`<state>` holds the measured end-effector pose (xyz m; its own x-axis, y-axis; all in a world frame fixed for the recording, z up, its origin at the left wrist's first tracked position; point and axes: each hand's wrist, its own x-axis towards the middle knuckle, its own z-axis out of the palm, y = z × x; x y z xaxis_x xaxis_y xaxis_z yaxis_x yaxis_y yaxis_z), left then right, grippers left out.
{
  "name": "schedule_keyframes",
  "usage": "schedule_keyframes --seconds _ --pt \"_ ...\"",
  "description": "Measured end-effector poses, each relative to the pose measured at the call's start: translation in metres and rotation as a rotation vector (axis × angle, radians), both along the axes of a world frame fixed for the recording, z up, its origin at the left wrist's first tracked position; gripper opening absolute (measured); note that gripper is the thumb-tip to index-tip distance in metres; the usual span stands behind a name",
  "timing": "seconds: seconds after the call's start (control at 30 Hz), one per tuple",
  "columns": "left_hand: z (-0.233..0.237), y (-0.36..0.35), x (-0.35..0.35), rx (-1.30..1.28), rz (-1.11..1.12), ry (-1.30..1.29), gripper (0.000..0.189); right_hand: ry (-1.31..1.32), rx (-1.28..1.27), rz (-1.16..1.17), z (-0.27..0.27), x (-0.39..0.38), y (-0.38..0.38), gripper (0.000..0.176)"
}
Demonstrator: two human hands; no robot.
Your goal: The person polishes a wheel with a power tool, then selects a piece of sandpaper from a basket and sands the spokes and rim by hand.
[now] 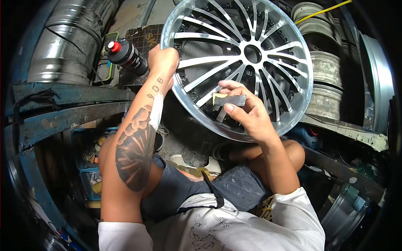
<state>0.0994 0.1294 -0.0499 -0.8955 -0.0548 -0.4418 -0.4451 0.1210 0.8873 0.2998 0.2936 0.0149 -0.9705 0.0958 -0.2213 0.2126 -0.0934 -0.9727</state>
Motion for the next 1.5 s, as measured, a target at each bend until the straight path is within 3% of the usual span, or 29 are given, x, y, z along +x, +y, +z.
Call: schedule_keyframes --seconds 0.17,0.3,0.4,0.5,0.53,0.67,0.77,0.8,0.83,0.9,0.93,1.07,1.17,1.3,1.5 --pt "0.014 0.003 0.005 -0.026 0.007 0.002 0.023 -0.144 -0.233 0.102 0.005 0.005 0.007 0.031" --pt "0.006 0.003 0.002 -0.013 0.028 0.007 0.021 -0.116 -0.323 0.034 -0.01 0.007 0.002 0.018" --pt "0.002 0.003 0.002 -0.044 0.017 0.034 0.02 -0.193 0.306 0.076 -0.013 0.005 0.011 0.015" --pt "-0.001 0.0 -0.003 -0.069 -0.028 -0.05 0.033 0.168 1.038 0.087 -0.006 0.004 0.012 0.019" --pt "-0.001 0.003 0.0 -0.032 0.011 0.03 0.022 0.239 1.081 0.056 -0.013 0.005 0.012 0.025" --pt "0.008 0.003 0.003 -0.01 0.013 0.015 0.022 0.391 1.19 0.077 -0.017 -0.001 -0.003 0.027" --pt "0.002 0.003 0.002 0.026 0.024 0.03 0.019 0.369 1.439 0.269 -0.022 -0.008 -0.001 0.022" --pt "0.001 0.002 0.0 0.012 0.008 -0.012 0.027 0.353 1.5 0.284 -0.021 -0.006 -0.001 0.022" --pt "-0.002 0.001 -0.002 -0.006 0.004 -0.056 0.035 0.351 1.501 0.28 -0.021 -0.01 -0.003 0.023" --pt "-0.003 0.001 -0.002 -0.105 -0.029 -0.011 0.033 0.332 1.496 0.287 -0.022 -0.011 -0.006 0.025" --pt "-0.004 0.0 0.001 -0.074 -0.016 -0.027 0.034 0.323 1.502 0.32 -0.021 -0.01 -0.006 0.037" --pt "-0.01 0.001 -0.004 -0.124 -0.024 0.002 0.035 0.311 1.501 0.327 -0.017 -0.009 -0.007 0.037" --pt "0.0 0.005 0.002 -0.006 0.049 0.035 0.016 0.246 1.483 0.295 -0.019 -0.005 -0.007 0.03" --pt "-0.004 0.005 0.001 -0.067 0.059 0.082 0.017 0.344 1.453 0.277 -0.028 -0.009 -0.006 0.033" --pt "-0.017 0.002 -0.003 0.008 0.057 0.089 0.016 0.35 1.432 0.29 0.002 0.002 -0.011 0.029"
